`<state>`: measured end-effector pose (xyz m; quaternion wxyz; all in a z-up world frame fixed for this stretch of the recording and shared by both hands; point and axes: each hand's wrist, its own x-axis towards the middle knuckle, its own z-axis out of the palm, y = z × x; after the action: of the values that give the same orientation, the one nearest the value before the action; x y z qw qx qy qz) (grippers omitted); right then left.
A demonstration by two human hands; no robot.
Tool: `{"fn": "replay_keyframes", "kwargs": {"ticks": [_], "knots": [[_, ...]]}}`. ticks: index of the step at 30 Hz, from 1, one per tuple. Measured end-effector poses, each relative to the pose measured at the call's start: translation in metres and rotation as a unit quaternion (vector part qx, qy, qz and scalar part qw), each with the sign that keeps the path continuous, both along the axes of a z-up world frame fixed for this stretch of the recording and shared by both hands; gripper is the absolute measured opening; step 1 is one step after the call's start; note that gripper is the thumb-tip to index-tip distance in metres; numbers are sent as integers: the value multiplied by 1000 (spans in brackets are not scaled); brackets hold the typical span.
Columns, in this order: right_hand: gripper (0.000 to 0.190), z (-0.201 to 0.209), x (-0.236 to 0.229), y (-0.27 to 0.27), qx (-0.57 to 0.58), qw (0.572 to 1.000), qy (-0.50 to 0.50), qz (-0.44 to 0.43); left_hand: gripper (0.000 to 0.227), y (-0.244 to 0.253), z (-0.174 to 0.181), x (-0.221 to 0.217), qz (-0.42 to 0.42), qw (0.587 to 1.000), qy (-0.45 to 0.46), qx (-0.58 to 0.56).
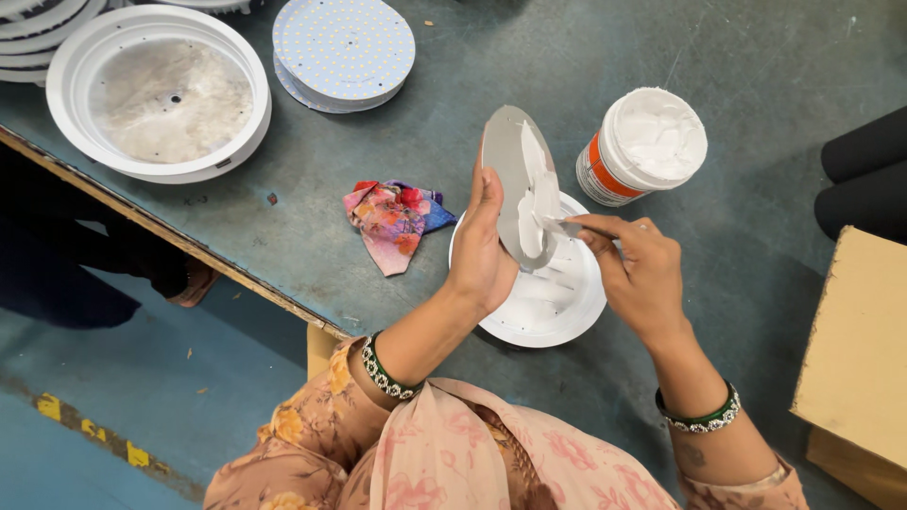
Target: The person uses a small metal spatula to scoop a white paste from a container and spreads it evenly over the surface of round perforated discs. They handle the discs one at a time, applying the compound to both sides, then place the treated discs into a stack.
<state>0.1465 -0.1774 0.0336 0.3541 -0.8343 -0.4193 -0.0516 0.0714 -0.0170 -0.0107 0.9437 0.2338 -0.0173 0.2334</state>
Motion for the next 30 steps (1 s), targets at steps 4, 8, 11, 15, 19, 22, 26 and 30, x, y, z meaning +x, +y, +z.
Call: {"fn": "replay_keyframes", "kwargs": {"ticks": [4,8,11,15,19,22,26,30], "knots": [[19,4,-13,-2,5,999,-28,14,65,4,-1,9,28,999,15,13],[23,5,-29,-9,-2,999,-46,20,65,8,-7,13,18,999,13,-29],[25,4,-41,-16,10,998,-56,34,63,12,-11,14,11,999,5,-45],[32,7,-41,-25,42,997,-52,23,61,17,-13,10,-16,998,-2,-55],[19,15,-15,-16,44,997,-55,-22,63,11,-6,1,-75,995,21,-58],[18,23,10,1,54,997,-46,-27,67,0,4,-10,-63,998,-6,8],[18,32,27,27,93,995,-22,1,70,-7,15,-25,-41,994,-7,103],[18,30,22,40,98,995,-35,9,70,-5,19,-27,-54,993,-6,103]]}}
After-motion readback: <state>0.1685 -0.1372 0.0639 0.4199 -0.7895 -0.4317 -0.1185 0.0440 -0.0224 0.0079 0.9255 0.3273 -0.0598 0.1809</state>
